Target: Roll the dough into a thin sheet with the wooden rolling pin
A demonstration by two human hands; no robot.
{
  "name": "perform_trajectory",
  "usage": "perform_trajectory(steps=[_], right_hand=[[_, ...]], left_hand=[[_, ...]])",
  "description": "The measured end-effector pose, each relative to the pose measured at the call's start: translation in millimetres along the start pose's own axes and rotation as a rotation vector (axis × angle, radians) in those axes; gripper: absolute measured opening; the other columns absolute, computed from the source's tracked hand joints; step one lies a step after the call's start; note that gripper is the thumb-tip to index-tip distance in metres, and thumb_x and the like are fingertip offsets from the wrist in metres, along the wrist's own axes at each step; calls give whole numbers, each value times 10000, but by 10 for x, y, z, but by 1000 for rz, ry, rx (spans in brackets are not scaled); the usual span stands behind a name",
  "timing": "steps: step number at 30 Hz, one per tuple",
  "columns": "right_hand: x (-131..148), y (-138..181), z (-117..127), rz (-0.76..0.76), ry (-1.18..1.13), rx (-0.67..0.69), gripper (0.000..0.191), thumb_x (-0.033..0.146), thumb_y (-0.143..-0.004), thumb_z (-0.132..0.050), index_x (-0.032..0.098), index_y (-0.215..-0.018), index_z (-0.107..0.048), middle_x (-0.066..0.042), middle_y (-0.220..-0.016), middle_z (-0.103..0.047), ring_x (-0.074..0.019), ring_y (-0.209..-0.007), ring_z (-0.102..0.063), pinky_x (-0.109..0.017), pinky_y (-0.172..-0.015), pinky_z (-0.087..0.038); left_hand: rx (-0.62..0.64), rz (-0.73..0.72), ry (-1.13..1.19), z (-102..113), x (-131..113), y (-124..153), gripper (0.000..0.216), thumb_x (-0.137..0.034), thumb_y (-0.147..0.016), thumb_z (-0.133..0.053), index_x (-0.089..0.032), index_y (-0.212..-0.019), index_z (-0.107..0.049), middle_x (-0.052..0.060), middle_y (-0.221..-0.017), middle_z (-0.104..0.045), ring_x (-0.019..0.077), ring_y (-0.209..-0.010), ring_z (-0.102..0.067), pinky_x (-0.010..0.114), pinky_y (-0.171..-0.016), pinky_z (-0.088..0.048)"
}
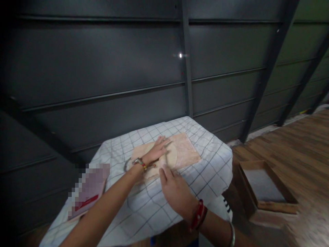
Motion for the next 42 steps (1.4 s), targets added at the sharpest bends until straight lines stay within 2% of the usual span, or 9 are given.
perform_trajectory(steps=[2, 6, 14, 22, 28, 34, 38, 42], right_hand=[[10, 45, -41, -3, 54, -7, 455, 41, -828, -461, 78, -1281, -474, -191, -1217, -579, -230, -905, -644, -317, -662, -566], [-37, 101, -112, 13, 26, 15, 475, 49, -848, -451, 85, -1322, -428, -139, -1014, -648, -203, -823, -638, -300, -661, -545], [-192, 3, -94, 118, -109, 106, 409, 76, -880, -483, 155, -1281, -486, -77, -917, -650, -187, -811, -620, -292, -687, -497], [-256, 48, -149, 162, -228, 34, 440, 53, -858, -495, 119, -1292, -464, -67, -933, -659, -164, -826, -613, -278, -724, -478], [-286, 84, -121, 155, -246, -87, 417, 65, -840, -515, 104, -1254, -483, -60, -876, -668, -169, -784, -618, -288, -698, -475], [-319, 99, -51, 171, -224, -115, 395, 46, -825, -500, 79, -1219, -501, -27, -752, -642, -165, -684, -602, -293, -619, -456], [-356, 97, -35, 172, -223, -131, 404, 44, -826, -488, 78, -1228, -496, -29, -758, -648, -158, -680, -601, -284, -612, -444], [-387, 87, -19, 156, -218, -163, 373, 48, -824, -490, 93, -1192, -526, -31, -764, -652, -153, -699, -603, -277, -639, -441]], left_hand=[[-11, -86, -21, -34, -110, -83, 500, -189, -857, -436, -206, -1356, -473, 39, -1458, -392, 213, -1409, -166, 459, -1158, -88], [-37, -186, -45, -77, -219, -149, 448, -126, -875, -373, -184, -1285, -547, 19, -1372, -505, 175, -1371, -267, 422, -1173, -40], [-74, -149, -36, -126, -169, -182, 428, -111, -886, -343, -165, -1235, -583, 36, -1292, -574, 177, -1317, -353, 437, -1182, -54], [-100, -156, -17, -117, -206, -202, 392, -107, -852, -395, -185, -1154, -631, 24, -1220, -624, 193, -1278, -406, 472, -1179, -74], [-60, -113, -57, -117, -263, -249, 392, -90, -823, -428, -127, -1157, -629, 58, -1222, -622, 183, -1252, -433, 426, -1184, -64], [-8, 43, -81, -79, -320, -293, 446, -117, -797, -447, -137, -1221, -584, 49, -1301, -563, 179, -1265, -421, 387, -1176, -110], [-12, 43, -83, -63, -371, -329, 512, -139, -793, -457, -106, -1301, -507, 73, -1327, -537, 172, -1279, -405, 345, -1174, -105], [-36, 48, -49, -63, -386, -362, 555, -119, -763, -454, -74, -1315, -485, 99, -1334, -522, 174, -1298, -373, 311, -1159, -168]])
Point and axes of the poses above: each hand's wrist, its own y-axis away from the middle knuckle, its own z-axis out of the back of the hand, x = y × z, the point moved 6 cm from there along -y, towards the middle knuckle
